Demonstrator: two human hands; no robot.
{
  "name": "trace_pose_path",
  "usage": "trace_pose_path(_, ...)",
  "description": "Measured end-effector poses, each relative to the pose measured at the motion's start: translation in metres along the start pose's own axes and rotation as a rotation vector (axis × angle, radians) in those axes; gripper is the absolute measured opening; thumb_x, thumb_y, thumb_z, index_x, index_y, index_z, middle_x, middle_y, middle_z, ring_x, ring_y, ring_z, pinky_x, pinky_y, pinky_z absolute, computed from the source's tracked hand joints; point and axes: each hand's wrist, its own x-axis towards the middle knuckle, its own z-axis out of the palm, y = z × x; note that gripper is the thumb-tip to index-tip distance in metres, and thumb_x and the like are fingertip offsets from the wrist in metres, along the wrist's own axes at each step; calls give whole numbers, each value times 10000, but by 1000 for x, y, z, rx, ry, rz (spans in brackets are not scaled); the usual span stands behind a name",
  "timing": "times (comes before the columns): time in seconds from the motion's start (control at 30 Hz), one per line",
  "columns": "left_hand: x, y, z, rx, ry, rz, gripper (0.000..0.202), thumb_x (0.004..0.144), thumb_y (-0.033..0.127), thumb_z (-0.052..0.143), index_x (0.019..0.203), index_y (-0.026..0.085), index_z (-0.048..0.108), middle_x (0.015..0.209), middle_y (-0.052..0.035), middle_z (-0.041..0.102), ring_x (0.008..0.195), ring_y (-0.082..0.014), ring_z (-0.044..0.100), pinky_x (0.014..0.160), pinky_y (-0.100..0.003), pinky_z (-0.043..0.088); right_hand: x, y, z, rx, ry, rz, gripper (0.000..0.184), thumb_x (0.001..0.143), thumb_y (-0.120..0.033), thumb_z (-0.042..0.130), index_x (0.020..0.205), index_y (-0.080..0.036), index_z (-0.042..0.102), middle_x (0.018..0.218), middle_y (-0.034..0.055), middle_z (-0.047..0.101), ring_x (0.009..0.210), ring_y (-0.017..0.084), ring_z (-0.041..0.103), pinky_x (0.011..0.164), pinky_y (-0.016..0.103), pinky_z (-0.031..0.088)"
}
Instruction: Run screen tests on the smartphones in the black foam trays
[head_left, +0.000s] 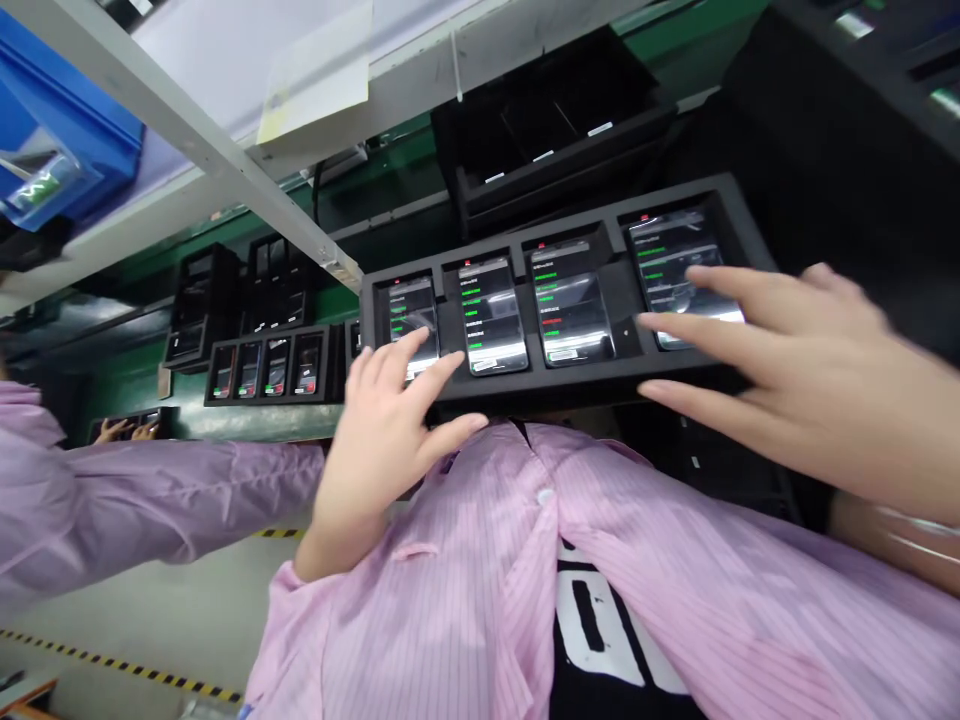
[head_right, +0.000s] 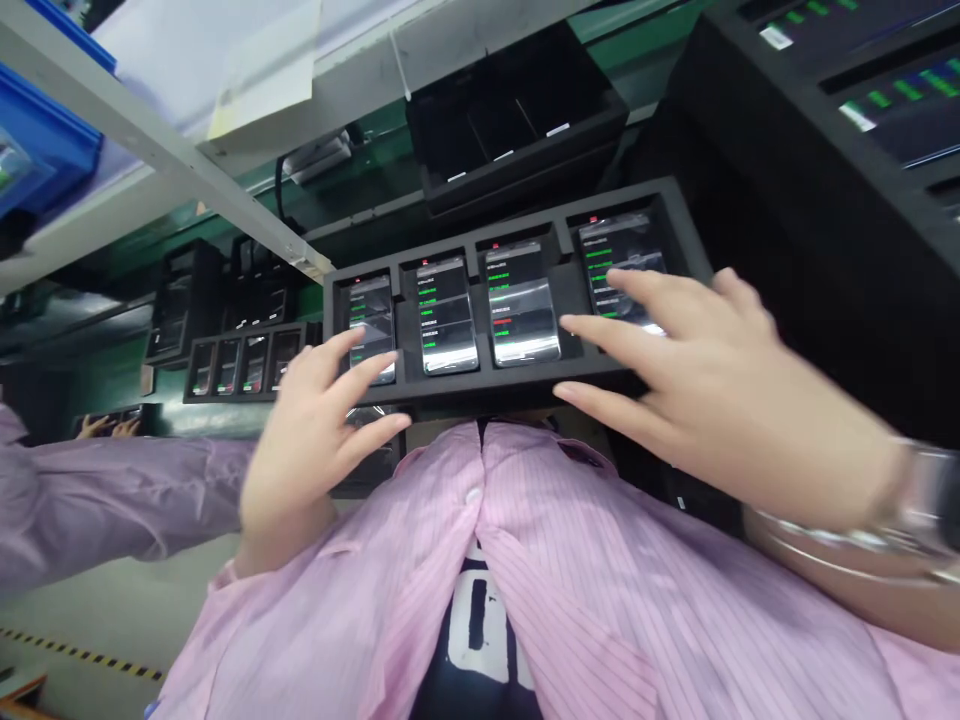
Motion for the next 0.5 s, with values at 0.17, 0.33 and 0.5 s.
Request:
trace_pose_path(0.17,27,1,82,42,-71,-135,720,874,717,695,1475,325,640,1639,-182,452,1461,-485,441,1230,-772,260,8,-9,73,20,114,41,730,1002,-769,361,1310,-217,725,1476,287,492,1262,586,497,945,928,333)
trace_pose_path(0.33,80,-16,96,-1,-9,-205,661,878,740,668,1432,380,670,1659,-125,434,1462,-525,420,1216,-859,97,52,22,108,44,196,136,746,905,-855,538,1260,-235,753,1533,257,452,1240,590,483,953,966,218)
trace_pose_path(0.5,126,-34,93,-66,-10,-272,586,888,732,656,1364,394,713,1694,-107,386,1477,-555,401,1194,-871,76,99,52,113,105,174,163,896,837,-959,528,1098,-134,757,1521,269,462,1253,553,499,1029,917,222)
